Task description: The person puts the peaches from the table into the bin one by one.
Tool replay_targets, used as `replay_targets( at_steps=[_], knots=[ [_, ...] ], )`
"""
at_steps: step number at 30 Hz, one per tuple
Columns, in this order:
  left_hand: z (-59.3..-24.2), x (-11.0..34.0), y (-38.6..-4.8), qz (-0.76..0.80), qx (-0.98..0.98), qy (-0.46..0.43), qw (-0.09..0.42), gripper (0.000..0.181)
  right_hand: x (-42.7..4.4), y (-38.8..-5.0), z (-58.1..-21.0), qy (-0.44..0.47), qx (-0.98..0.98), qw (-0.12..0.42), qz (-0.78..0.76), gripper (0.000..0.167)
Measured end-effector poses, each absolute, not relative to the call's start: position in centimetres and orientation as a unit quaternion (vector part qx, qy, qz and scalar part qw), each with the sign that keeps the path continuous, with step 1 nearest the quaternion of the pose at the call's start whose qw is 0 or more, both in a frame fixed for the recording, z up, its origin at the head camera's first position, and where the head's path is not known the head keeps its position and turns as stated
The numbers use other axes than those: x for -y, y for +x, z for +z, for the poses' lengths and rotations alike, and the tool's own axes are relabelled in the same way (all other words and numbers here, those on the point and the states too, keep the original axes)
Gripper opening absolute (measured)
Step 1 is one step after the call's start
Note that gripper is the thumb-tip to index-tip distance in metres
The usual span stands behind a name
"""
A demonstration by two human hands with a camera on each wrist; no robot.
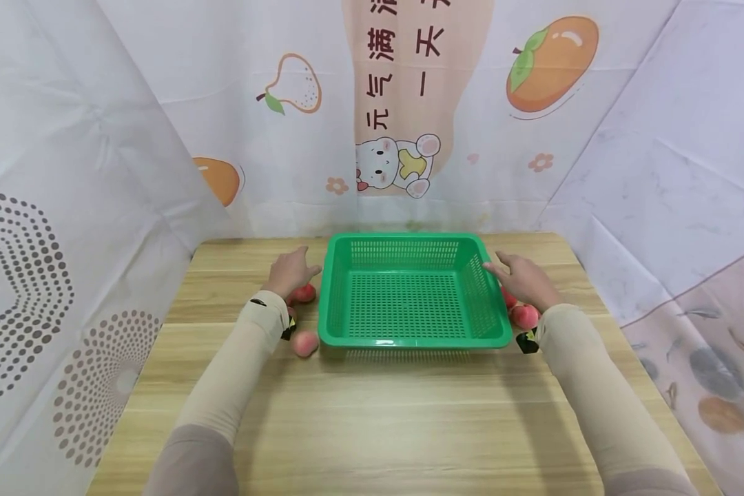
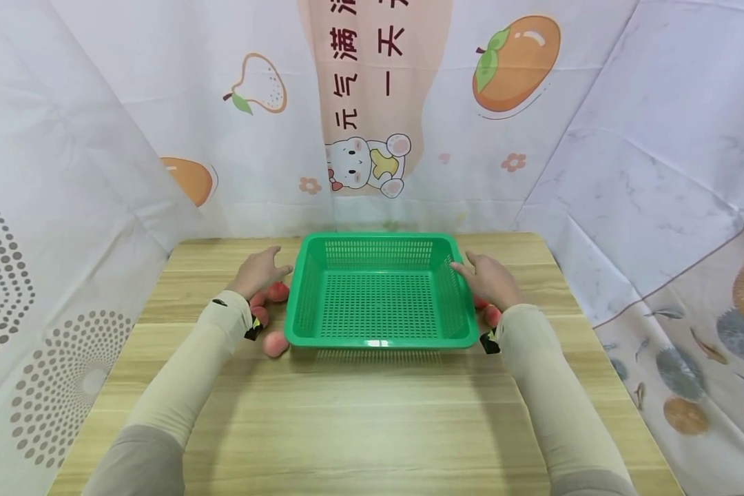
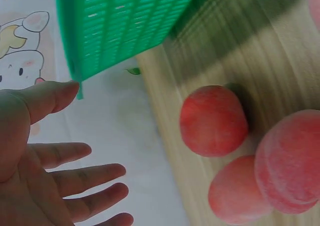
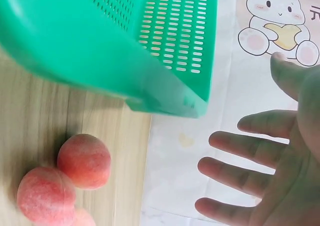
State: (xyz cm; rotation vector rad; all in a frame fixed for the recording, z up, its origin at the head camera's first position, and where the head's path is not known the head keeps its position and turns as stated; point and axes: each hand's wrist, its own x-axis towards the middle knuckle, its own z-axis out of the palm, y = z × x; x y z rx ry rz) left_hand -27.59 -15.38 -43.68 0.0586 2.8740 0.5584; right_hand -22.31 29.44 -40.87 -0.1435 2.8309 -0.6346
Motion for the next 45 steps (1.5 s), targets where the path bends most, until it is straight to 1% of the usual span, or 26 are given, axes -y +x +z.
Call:
replay_targets(
  at_steps=[2,6,9,14,16,29,33,35,39,42,45],
  knots=[
    [-43.9,15.5,-27.6,0.188,-0.976,0.017,0.112,0.068,-29.5,-22.2,-40.9,-0.046,-0.97,0.117,-0.21,0.077],
    [-44.4,15.7,-27.4,0.196,-0.974,0.012,0.113,0.065,-29.6,-22.2,-41.0,-0.047,-0.976,0.104,-0.188,0.06],
    [-44.8,15.8,-27.2,0.191,-0.974,0.013,0.124,0.062,-29.7,-22.1,-41.1,-0.056,-0.978,0.097,-0.176,0.054],
    [-45.2,15.8,-27.0,0.182,-0.97,0.02,0.162,0.059,-30.0,-21.9,-41.5,-0.059,-0.978,0.099,-0.172,0.054],
    [-45.3,15.8,-27.0,0.181,-0.969,0.021,0.169,0.059,-30.0,-21.8,-41.7,-0.056,-0.978,0.102,-0.173,0.054],
    [-45.8,15.9,-26.7,0.163,-0.973,0.006,0.164,0.057,-30.0,-21.0,-42.6,-0.039,-0.979,0.116,-0.162,0.054],
    [-45.9,16.0,-26.7,0.168,-0.973,0.002,0.159,0.055,-30.1,-20.8,-43.1,-0.038,-0.981,0.107,-0.155,0.051],
    [-46.1,16.0,-26.8,0.167,-0.974,-0.002,0.154,0.052,-30.1,-20.6,-43.5,-0.041,-0.982,0.097,-0.154,0.049],
    [-46.5,16.1,-26.9,0.161,-0.976,-0.014,0.146,0.039,-30.1,-20.3,-44.0,-0.049,-0.982,0.082,-0.164,0.046],
    [-46.8,16.2,-27.0,0.154,-0.977,-0.019,0.145,0.029,-30.1,-20.0,-44.3,-0.044,-0.98,0.084,-0.177,0.046],
    [-47.1,16.1,-27.0,0.148,-0.978,-0.023,0.143,0.026,-30.0,-19.9,-44.4,-0.039,-0.978,0.087,-0.185,0.047]
  ],
)
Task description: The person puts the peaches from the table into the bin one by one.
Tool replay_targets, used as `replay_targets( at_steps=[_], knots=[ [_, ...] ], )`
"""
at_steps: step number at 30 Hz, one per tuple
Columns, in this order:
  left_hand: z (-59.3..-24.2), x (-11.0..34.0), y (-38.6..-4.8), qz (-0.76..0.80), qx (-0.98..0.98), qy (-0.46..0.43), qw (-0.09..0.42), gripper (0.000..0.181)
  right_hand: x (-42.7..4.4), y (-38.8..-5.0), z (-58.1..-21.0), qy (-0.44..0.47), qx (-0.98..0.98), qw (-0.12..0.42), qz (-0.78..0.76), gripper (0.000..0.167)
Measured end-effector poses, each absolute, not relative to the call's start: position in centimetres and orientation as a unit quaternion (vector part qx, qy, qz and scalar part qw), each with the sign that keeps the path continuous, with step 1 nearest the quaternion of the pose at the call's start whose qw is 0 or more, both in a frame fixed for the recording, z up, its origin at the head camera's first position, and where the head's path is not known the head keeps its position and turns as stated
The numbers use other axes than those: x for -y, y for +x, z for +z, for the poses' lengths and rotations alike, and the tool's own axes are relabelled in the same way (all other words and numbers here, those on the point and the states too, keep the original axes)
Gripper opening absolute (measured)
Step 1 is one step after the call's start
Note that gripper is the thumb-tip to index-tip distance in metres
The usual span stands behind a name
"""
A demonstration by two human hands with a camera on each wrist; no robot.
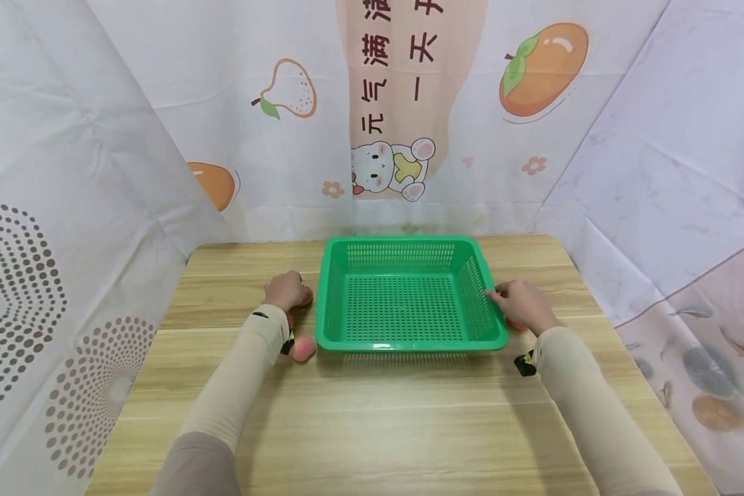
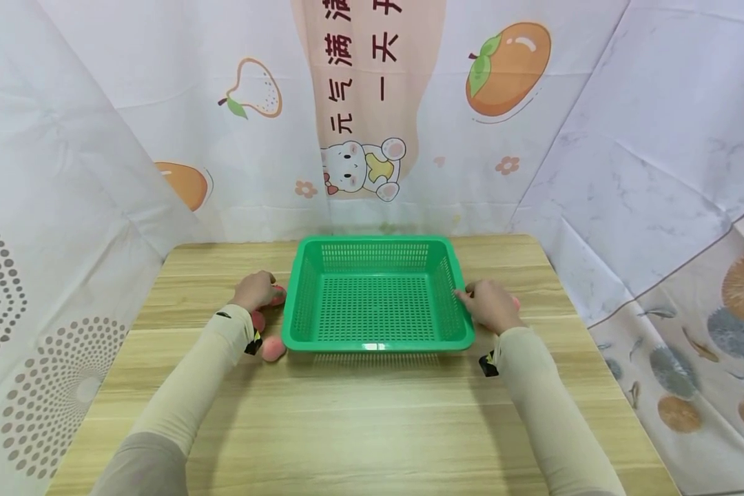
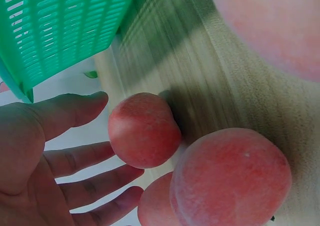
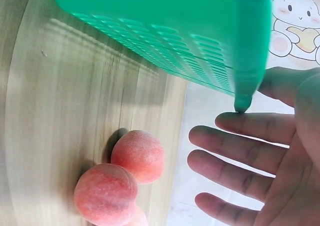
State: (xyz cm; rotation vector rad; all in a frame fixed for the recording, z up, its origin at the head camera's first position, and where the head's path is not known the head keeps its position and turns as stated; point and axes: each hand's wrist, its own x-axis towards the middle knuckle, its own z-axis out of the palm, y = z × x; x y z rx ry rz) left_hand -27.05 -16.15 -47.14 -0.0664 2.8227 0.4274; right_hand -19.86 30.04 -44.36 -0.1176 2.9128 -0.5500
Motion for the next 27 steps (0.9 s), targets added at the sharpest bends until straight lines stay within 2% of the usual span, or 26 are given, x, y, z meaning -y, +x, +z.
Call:
replay_targets(
  at_steps=[11,27],
  knots=[
    [-47.3,15.9,-27.1,0.144,-0.979,-0.038,0.137,0.017,-30.6,-19.9,-44.1,-0.05,-0.973,0.098,-0.205,0.045],
    [-47.8,16.2,-27.2,0.141,-0.982,-0.027,0.123,0.026,-30.5,-19.8,-45.1,-0.041,-0.974,0.076,-0.211,0.045]
  ],
)
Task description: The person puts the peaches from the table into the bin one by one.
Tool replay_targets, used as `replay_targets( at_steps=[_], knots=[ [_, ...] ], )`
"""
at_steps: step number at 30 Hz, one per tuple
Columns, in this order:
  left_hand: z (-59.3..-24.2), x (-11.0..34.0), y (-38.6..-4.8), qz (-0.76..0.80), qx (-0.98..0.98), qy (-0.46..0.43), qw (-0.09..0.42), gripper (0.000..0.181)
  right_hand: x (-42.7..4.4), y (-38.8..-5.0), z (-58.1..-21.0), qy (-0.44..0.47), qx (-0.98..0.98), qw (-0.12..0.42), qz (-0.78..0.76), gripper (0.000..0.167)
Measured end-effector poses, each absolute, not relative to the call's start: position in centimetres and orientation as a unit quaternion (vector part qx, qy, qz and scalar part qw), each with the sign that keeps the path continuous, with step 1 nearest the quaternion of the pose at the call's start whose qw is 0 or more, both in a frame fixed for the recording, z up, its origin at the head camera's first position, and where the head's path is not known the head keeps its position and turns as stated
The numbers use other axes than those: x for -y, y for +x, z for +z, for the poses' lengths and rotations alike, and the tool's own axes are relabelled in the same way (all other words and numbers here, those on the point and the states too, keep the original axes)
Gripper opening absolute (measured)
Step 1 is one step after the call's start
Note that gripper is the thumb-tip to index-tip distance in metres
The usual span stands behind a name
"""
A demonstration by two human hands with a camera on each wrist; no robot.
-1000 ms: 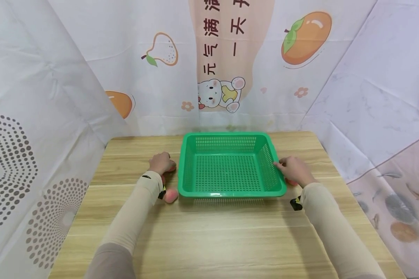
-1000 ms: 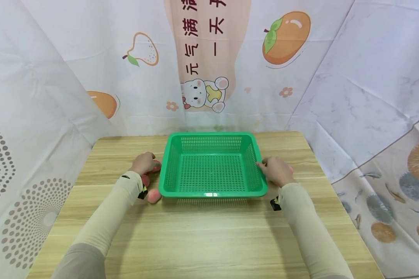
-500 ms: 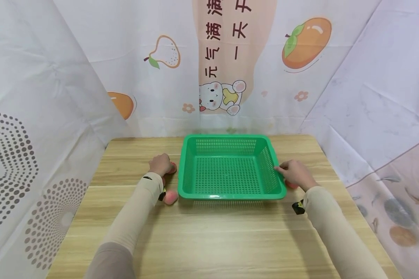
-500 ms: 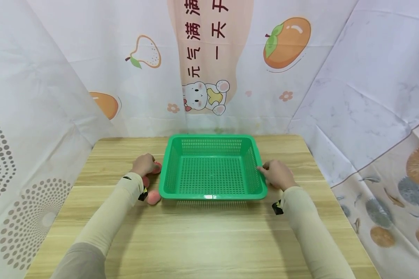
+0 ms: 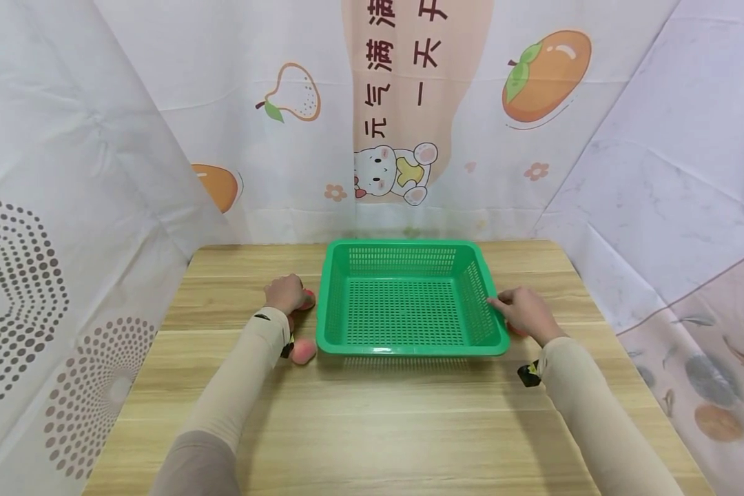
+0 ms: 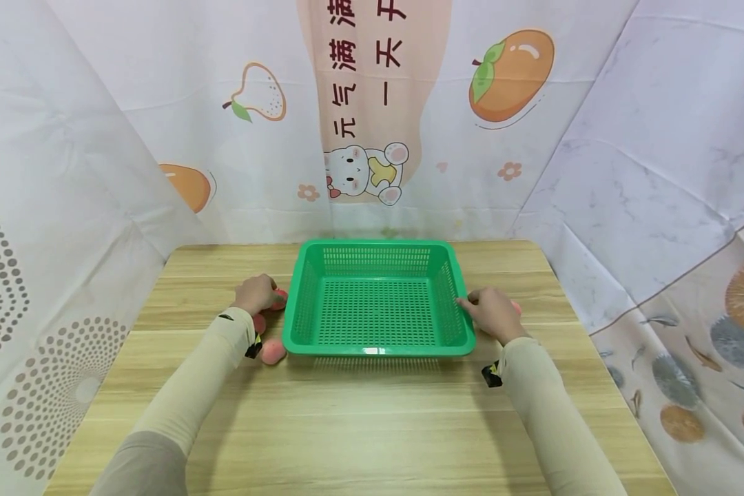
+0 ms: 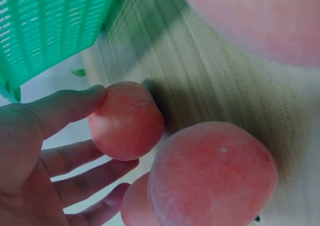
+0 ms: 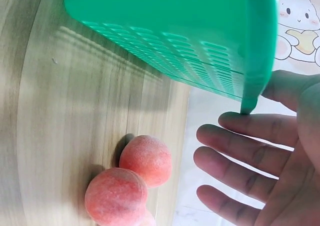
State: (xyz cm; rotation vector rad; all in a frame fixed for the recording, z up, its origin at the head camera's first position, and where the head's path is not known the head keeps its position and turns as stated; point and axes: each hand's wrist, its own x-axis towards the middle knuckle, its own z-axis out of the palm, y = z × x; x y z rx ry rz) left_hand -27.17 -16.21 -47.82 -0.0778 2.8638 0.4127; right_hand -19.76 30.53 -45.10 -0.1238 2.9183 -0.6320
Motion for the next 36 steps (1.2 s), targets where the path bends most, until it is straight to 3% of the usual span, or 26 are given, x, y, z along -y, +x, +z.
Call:
replay_targets(
  at_steps=[4,14,23,36],
  knots=[
    [-47.9,16.2,-27.0,0.156,-0.981,-0.023,0.112,0.031,-30.5,-19.6,-45.3,-0.038,-0.974,0.069,-0.213,0.047],
    [-47.8,16.5,-27.2,0.174,-0.981,-0.015,0.08,0.02,-30.4,-19.2,-45.5,-0.038,-0.972,0.058,-0.223,0.048],
    [-47.0,16.7,-27.4,0.22,-0.975,-0.017,0.042,0.04,-30.2,-18.8,-45.3,-0.028,-0.972,0.066,-0.222,0.051],
    [-45.5,16.5,-28.4,0.285,-0.958,-0.012,-0.011,0.045,-30.2,-18.5,-45.2,-0.024,-0.973,0.064,-0.218,0.055]
  ],
)
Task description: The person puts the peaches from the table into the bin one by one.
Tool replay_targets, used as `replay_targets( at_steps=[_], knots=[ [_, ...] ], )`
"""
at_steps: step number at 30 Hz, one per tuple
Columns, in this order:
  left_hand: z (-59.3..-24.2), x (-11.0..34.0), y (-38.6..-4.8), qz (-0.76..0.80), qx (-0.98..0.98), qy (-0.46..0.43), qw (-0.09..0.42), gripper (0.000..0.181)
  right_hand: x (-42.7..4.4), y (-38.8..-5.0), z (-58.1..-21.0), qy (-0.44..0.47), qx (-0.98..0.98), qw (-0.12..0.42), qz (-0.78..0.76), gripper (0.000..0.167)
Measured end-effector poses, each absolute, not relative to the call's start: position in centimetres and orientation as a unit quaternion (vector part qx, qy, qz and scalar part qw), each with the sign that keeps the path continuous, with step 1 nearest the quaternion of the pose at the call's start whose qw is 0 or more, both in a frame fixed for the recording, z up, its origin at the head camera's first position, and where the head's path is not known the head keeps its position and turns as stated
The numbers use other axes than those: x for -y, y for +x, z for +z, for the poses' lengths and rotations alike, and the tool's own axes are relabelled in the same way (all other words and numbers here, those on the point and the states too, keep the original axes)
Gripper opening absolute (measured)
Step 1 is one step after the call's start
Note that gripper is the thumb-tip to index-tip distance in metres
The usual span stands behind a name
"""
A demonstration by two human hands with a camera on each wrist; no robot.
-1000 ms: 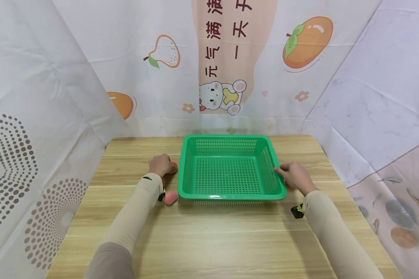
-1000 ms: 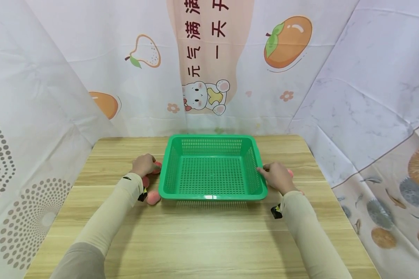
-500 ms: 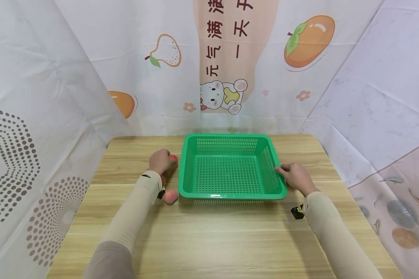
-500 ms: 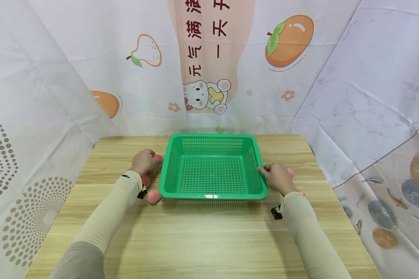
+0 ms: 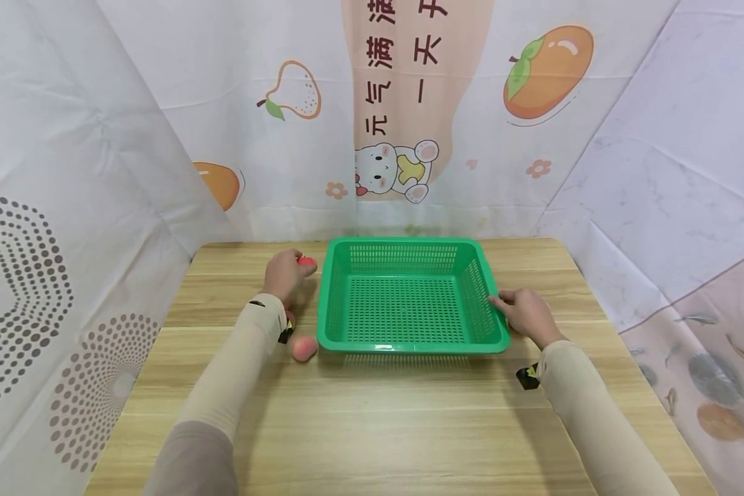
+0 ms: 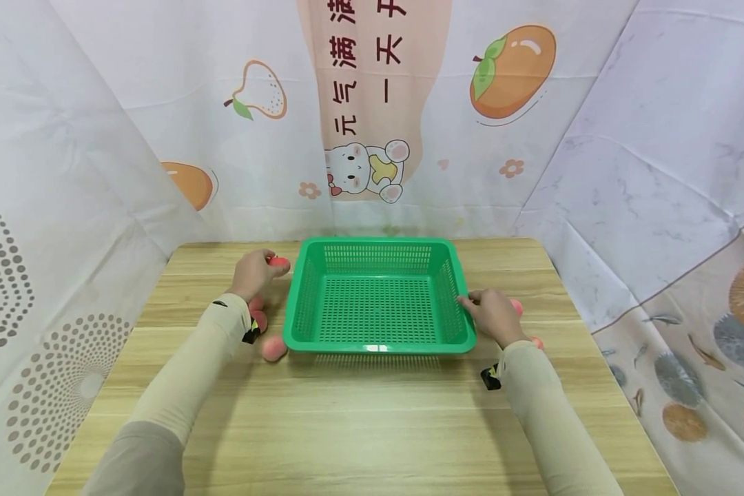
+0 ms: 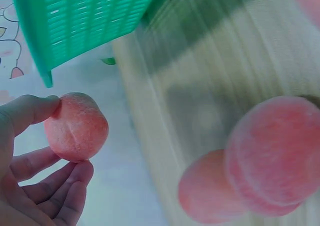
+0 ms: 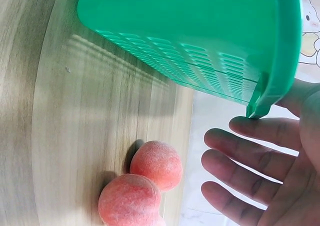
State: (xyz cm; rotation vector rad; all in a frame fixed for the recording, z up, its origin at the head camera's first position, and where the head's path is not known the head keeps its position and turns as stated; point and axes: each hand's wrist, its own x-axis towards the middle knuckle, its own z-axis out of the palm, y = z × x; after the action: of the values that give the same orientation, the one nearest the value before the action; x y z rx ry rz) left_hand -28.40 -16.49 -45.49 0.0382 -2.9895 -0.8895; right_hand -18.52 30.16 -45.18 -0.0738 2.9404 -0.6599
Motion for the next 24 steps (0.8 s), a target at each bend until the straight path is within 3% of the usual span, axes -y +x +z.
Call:
replay_targets(
  at_steps=[14,24],
  knots=[
    [-42.4,14.5,-29.6,-0.329,0.943,-0.019,0.037,0.046,-29.9,-18.3,-45.0,-0.018,-0.976,0.065,-0.207,0.056],
    [-41.2,12.3,-30.1,-0.34,0.94,-0.02,0.002,0.052,-30.0,-18.4,-45.1,-0.015,-0.978,0.064,-0.198,0.057]
  ],
)
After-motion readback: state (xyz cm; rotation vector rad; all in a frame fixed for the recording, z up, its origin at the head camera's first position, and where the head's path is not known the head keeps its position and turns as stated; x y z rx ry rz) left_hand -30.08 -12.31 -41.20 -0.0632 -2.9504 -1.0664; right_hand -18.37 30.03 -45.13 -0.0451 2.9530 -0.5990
